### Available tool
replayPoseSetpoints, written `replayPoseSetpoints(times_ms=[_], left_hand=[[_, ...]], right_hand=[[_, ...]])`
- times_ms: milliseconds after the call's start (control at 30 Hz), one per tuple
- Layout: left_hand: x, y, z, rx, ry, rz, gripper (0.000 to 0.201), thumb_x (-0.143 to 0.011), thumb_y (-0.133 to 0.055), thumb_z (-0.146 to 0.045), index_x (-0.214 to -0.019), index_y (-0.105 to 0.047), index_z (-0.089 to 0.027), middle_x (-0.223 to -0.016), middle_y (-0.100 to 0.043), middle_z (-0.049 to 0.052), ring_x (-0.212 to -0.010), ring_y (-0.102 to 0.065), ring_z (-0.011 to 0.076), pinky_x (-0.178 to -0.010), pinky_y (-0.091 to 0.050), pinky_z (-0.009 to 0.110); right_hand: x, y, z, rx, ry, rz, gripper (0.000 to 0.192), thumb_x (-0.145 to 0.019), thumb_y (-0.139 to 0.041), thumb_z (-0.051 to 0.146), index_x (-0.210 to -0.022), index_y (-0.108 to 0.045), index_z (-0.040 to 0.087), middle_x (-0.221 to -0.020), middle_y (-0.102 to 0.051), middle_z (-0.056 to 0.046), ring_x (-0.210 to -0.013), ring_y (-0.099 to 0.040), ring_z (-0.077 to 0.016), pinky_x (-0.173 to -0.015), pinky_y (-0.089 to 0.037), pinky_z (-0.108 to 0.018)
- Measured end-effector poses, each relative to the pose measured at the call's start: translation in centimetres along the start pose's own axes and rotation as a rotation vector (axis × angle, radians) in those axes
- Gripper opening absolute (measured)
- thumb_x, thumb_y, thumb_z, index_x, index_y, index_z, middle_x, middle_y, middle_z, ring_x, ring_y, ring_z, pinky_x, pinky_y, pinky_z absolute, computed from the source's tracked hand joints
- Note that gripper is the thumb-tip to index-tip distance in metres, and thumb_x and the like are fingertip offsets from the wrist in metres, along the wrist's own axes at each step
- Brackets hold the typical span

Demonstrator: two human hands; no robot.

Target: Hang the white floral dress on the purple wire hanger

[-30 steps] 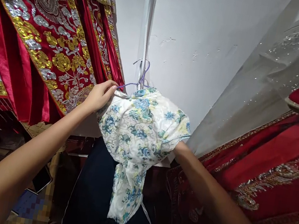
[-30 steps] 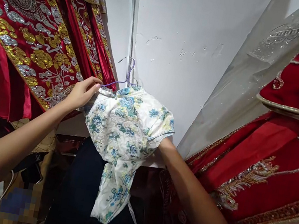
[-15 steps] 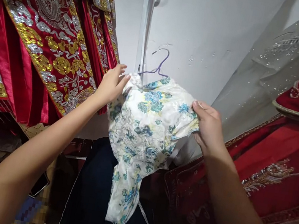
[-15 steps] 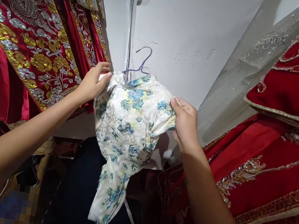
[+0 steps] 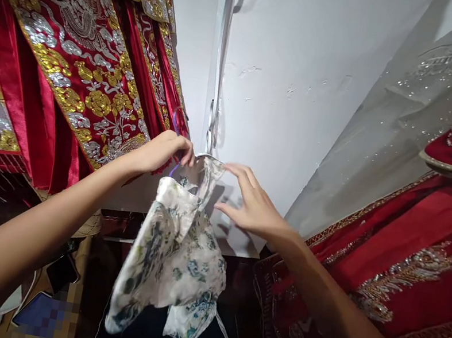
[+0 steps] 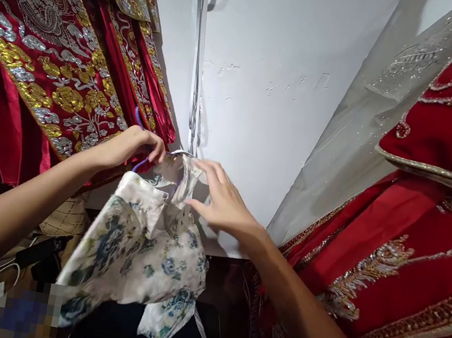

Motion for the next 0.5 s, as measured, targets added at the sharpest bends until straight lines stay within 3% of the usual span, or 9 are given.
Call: replayPoseSetpoints(times_ms=[67, 100, 200, 300, 400, 500], left_hand=[[0.4, 0.3, -0.6, 0.08, -0.014, 0.007, 0.042, -0.088, -0.036, -0.037, -0.055, -0.055, -0.019, -0.083, -0.074, 0.012, -0.079, -0.067, 0.0244, -0.077, -0.056, 0.041], [0.4, 0.6, -0.8, 0.115, -0.013, -0.007, 0.04, -0.087, -0.036, -0.037, -0.057, -0.055, -0.019, -0.085, -0.074, 0.014, -0.079, -0.068, 0.0253, -0.077, -0.057, 0.043], [0.2, 2.1, 0.0, 0.178, 0.024, -0.094, 0.03, -0.087, -0.042, -0.035, -0.076, -0.063, -0.017, -0.095, -0.074, 0.014, -0.081, -0.07, 0.0252, -0.079, -0.059, 0.047], [0.2, 4.9, 2.7, 0.173, 0.11, -0.223, 0.027, -0.09, -0.051, -0.037, -0.101, -0.065, -0.017, -0.105, -0.071, 0.013, -0.085, -0.069, 0.0228, -0.08, -0.059, 0.044], [1.0, 7.7, 5.5, 0.06, 0.213, -0.27, 0.033, -0.092, -0.055, -0.045, -0.107, -0.067, -0.018, -0.106, -0.071, 0.013, -0.089, -0.068, 0.0229, -0.079, -0.058, 0.04], [2.0, 8.9, 6.6, -0.104, 0.229, -0.247, 0.038, -0.092, -0.054, -0.051, -0.11, -0.069, -0.02, -0.113, -0.071, 0.011, -0.097, -0.066, 0.0251, -0.081, -0.056, 0.038]], right_hand=[[-1.9, -0.9, -1.3, 0.196, 0.061, -0.078, 0.107, -0.076, -0.077, 0.037, -0.161, -0.012, 0.031, -0.16, -0.026, -0.013, -0.148, -0.024, -0.0393, -0.119, -0.024, -0.059], [-2.8, -1.6, -1.6, 0.267, 0.101, -0.085, 0.111, -0.075, -0.077, 0.036, -0.161, -0.007, 0.031, -0.159, -0.025, -0.013, -0.149, -0.021, -0.0402, -0.12, -0.02, -0.061], [-5.2, -2.2, -1.6, 0.394, 0.153, -0.115, 0.089, -0.083, -0.068, 0.033, -0.159, -0.022, 0.032, -0.143, -0.041, -0.013, -0.135, -0.039, -0.0379, -0.114, -0.028, -0.059], [-7.4, -0.5, -1.9, 0.466, 0.112, -0.169, 0.065, -0.09, -0.06, 0.039, -0.151, -0.041, 0.033, -0.123, -0.05, -0.012, -0.117, -0.049, -0.0343, -0.103, -0.036, -0.054], [-9.3, 2.0, -3.3, 0.55, 0.027, -0.228, 0.063, -0.089, -0.059, 0.042, -0.149, -0.046, 0.031, -0.119, -0.051, -0.013, -0.111, -0.049, -0.0357, -0.097, -0.034, -0.055], [-10.1, 4.2, -5.2, 0.625, -0.066, -0.327, 0.061, -0.085, -0.061, 0.04, -0.144, -0.051, 0.025, -0.119, -0.052, -0.016, -0.111, -0.047, -0.0391, -0.095, -0.032, -0.059]])
Point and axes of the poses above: each hand's wrist, its own x-axis away from the middle knuckle, its own y-axis out of the back of the hand, z = x × y, the point moved 8 cm from there along -x, towards the middle knuckle
